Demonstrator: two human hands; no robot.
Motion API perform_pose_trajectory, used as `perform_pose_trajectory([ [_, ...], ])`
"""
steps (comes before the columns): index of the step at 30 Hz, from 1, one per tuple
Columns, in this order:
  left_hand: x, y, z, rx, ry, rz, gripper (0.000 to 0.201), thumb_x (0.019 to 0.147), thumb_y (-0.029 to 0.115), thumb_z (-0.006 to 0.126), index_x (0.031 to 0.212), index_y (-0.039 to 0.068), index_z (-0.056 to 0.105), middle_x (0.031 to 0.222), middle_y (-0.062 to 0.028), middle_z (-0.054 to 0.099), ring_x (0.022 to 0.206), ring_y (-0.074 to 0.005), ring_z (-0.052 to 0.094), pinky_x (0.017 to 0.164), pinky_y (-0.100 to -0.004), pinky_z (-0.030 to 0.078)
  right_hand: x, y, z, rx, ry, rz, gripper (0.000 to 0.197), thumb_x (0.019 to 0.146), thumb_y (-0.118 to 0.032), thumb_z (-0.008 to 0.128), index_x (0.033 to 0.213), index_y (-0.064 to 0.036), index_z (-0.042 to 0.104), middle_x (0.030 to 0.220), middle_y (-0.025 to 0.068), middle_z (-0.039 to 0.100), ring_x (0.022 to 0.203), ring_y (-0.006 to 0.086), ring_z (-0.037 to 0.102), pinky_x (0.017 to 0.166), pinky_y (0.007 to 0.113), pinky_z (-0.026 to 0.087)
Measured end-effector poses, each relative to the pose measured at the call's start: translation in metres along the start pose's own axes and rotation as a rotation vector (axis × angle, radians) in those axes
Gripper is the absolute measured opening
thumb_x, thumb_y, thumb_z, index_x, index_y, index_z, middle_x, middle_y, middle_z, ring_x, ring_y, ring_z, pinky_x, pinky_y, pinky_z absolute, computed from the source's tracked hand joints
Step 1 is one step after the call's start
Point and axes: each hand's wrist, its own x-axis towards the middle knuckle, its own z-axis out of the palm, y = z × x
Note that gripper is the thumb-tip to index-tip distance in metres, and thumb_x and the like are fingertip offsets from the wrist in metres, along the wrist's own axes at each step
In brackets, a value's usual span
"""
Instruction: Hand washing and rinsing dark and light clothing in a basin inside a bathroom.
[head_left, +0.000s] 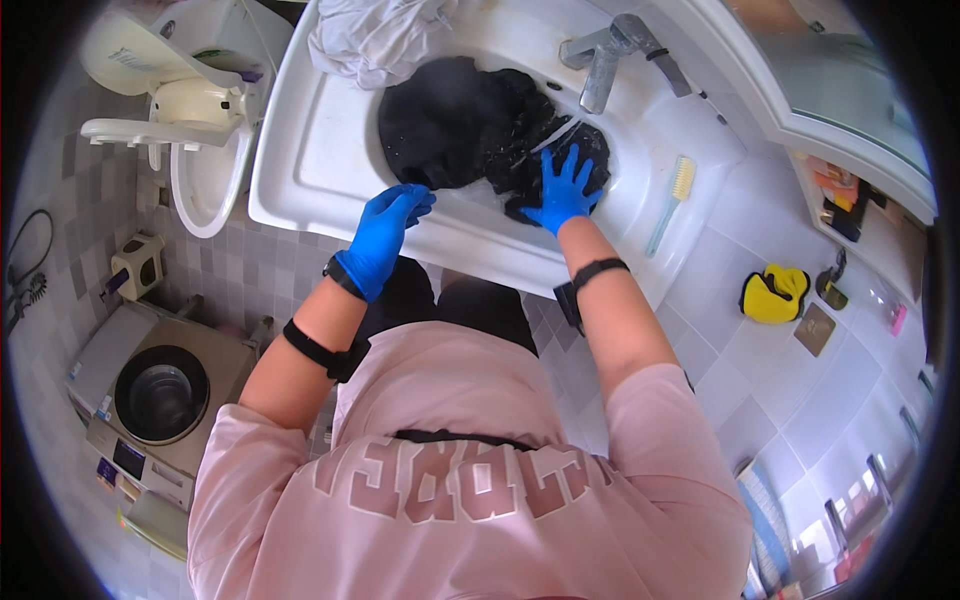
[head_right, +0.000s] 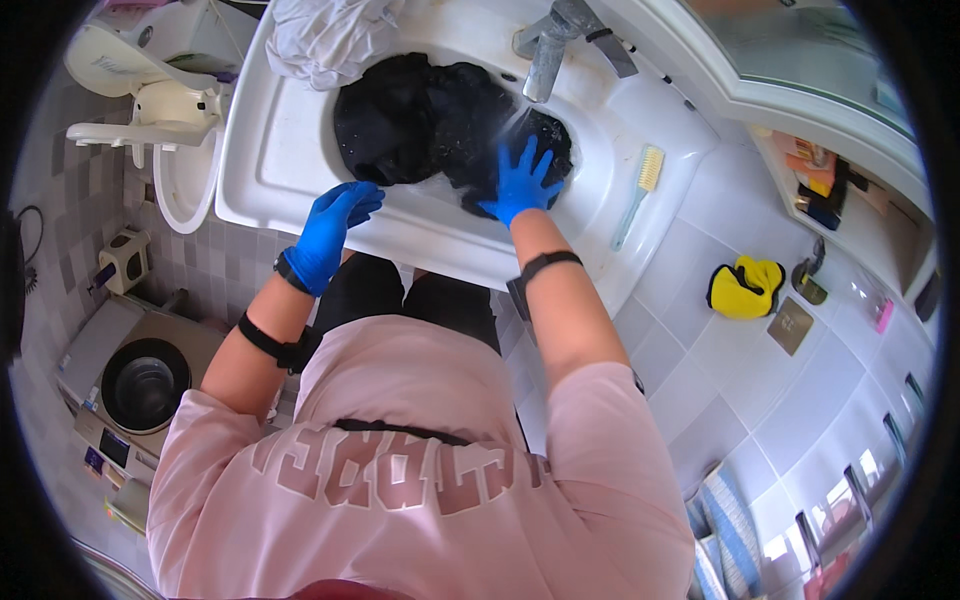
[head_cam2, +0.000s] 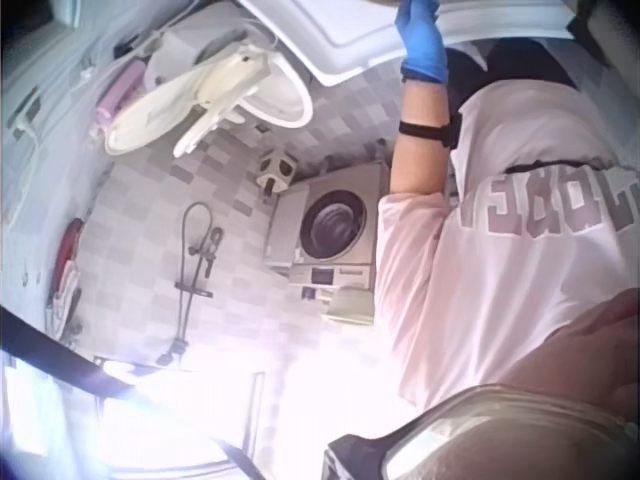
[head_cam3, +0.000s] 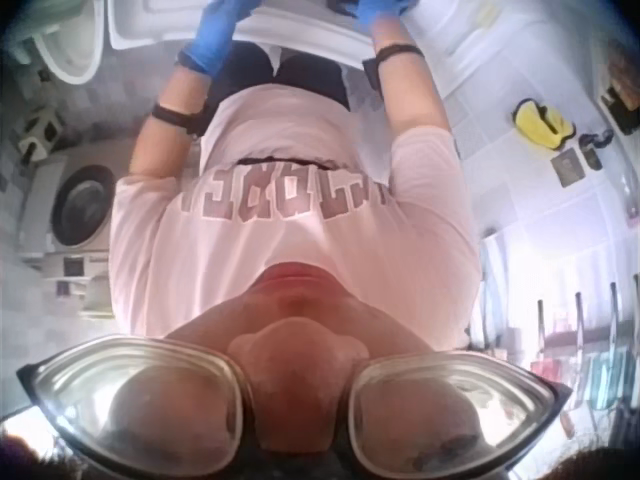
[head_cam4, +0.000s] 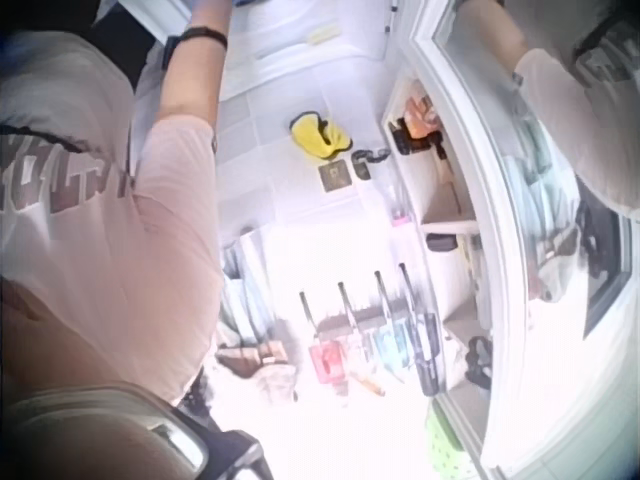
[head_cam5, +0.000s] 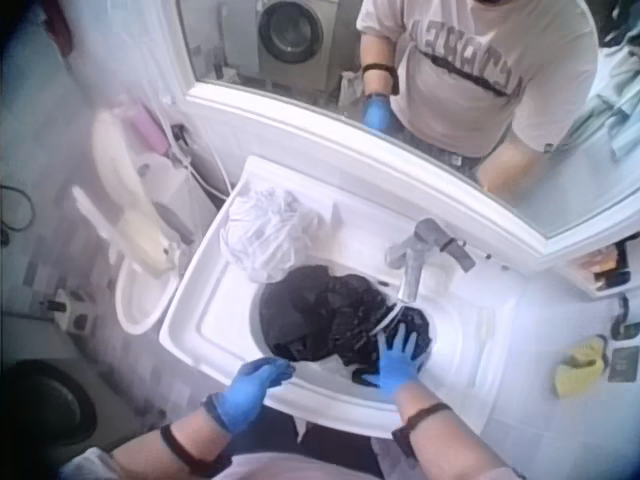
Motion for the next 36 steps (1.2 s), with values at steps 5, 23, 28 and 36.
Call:
perform_pose_trajectory([
  [5, 0.002, -0.016, 0.003, 0.098, 0.029, -0.071, 0.037, 0.102, 0.027, 0.049, 0.124, 0.001, 0.065, 0.120, -0.0118, 0.069, 0.112, -0.0222, 0.064, 0.100, -0.0351, 0.046, 0.076, 0.008, 0.033, -0.041, 0.068, 0.144, 0.099, 0.074, -0.069, 0.071, 0.155, -0.0259, 0.036, 0.165, 0.0166, 0.006, 0.148, 0.0447, 0.010, 0.112, 0.067, 0.026],
  [23, 0.021, 0.027, 0.019, 0.161, -0.102, -0.033, 0.034, 0.100, 0.029, 0.054, 0.116, 0.002, 0.068, 0.110, -0.0086, 0.071, 0.105, -0.0190, 0.065, 0.093, -0.0322, 0.047, -0.031, 0.055, 0.037, 0.883, 0.627, -0.066, 0.053, 0.088, -0.019, 0.070, 0.134, 0.0004, 0.054, 0.139, 0.0214, 0.055, 0.132, 0.0413, 0.049, 0.107, 0.049, 0.042],
  [28, 0.026, 0.018, 0.010, 0.161, -0.079, -0.015, 0.034, 0.098, 0.030, 0.059, 0.113, 0.001, 0.069, 0.105, -0.0076, 0.072, 0.101, -0.0172, 0.064, 0.089, -0.0303, 0.046, 0.010, 0.037, 0.044, -0.010, 0.287, -0.036, 0.097, 0.080, -0.025, 0.079, 0.157, -0.0106, 0.021, 0.164, 0.0225, 0.008, 0.149, 0.0495, 0.012, 0.112, 0.069, 0.025],
  [36, 0.022, -0.006, 0.011, 0.260, -0.045, -0.095, 0.033, 0.101, 0.025, 0.049, 0.118, 0.004, 0.068, 0.116, -0.0088, 0.071, 0.109, -0.0193, 0.065, 0.098, -0.0330, 0.046, 0.081, 0.008, 0.027, 0.265, 0.315, 0.098, 0.057, 0.093, -0.018, 0.056, 0.148, -0.0223, 0.043, 0.157, 0.0200, 0.035, 0.140, 0.0475, 0.036, 0.109, 0.061, 0.038],
])
